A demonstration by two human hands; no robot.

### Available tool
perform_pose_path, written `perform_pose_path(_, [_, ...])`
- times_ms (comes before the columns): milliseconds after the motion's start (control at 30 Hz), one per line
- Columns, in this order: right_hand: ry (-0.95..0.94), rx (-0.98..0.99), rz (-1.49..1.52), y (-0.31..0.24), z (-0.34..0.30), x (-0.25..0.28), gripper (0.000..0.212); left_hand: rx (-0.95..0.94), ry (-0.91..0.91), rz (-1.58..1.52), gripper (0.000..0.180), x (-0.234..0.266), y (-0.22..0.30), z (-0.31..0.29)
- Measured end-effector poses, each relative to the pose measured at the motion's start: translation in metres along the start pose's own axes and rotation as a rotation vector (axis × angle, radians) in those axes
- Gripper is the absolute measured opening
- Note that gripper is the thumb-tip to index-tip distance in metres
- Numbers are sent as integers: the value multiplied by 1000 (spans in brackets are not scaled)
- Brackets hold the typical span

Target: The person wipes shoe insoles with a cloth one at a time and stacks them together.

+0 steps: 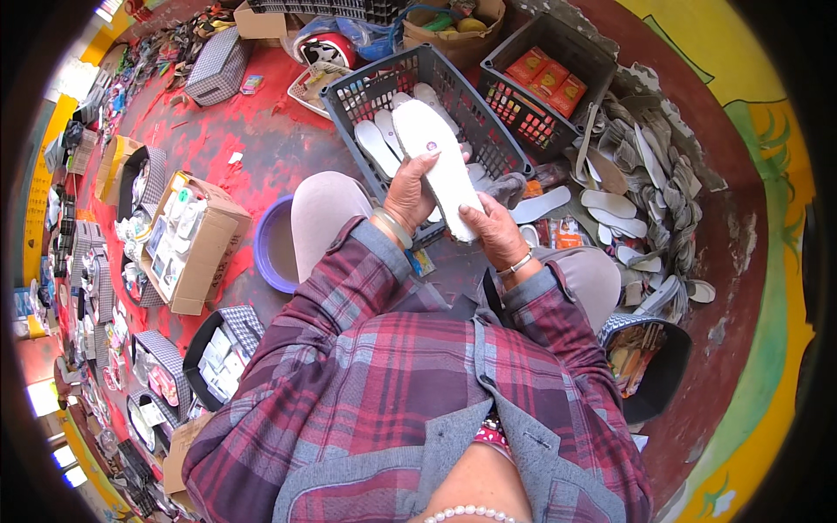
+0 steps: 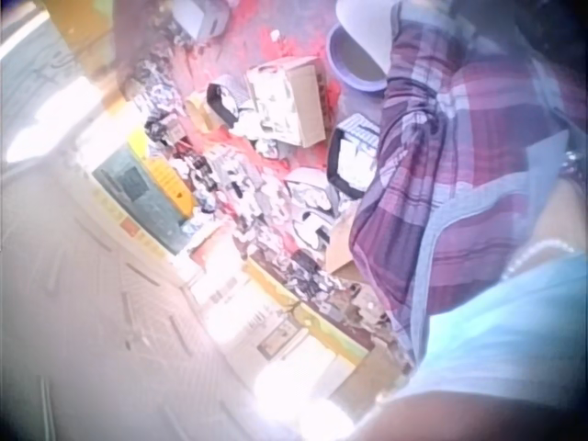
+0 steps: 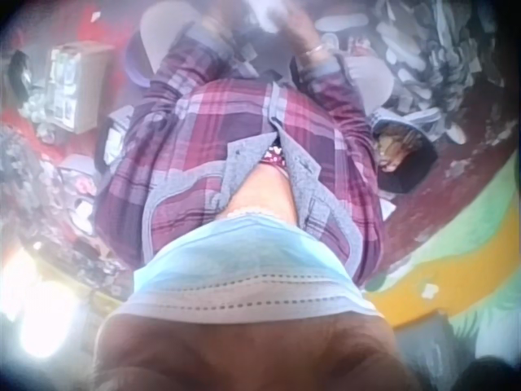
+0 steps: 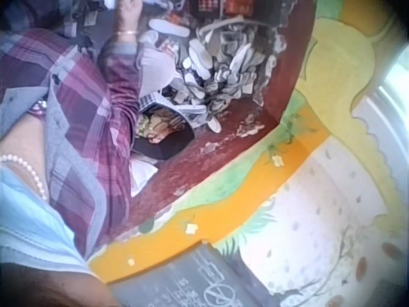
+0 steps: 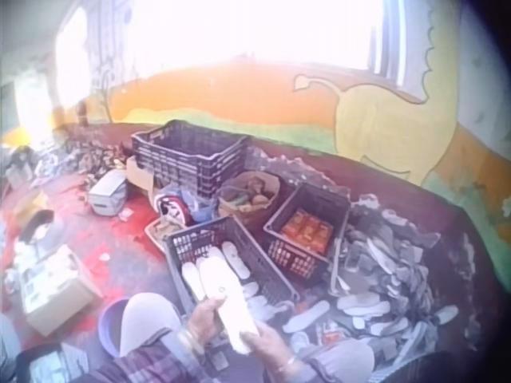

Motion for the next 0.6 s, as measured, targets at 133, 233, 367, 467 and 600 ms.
perform_pose_path(133, [56,12,-30,5,6,6,48,-61,79,56,41,3,-7,1])
perform_pose_path(233, [164,139,-358,14,9,10,39,-113,122,101,41,10,-11,2])
perform_pose_path(367, [329,310,-852,22,13,16,44,-247,127,240,41,10,-12,4])
perform_pose_path(467, [275,306,-617,27,16,16,44,-227,117,200,38,8,-11,4])
perform_pose_path(600, [259,265,-532,18,9,4,43,-55,154,-8,39,7,-16,5])
Point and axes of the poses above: each hand's wrist, its own z-axis towards the middle knuckle, its own x-axis out of the back of the hand, y = z × x, the point moved 2 cm from there along z, towards the middle knuckle
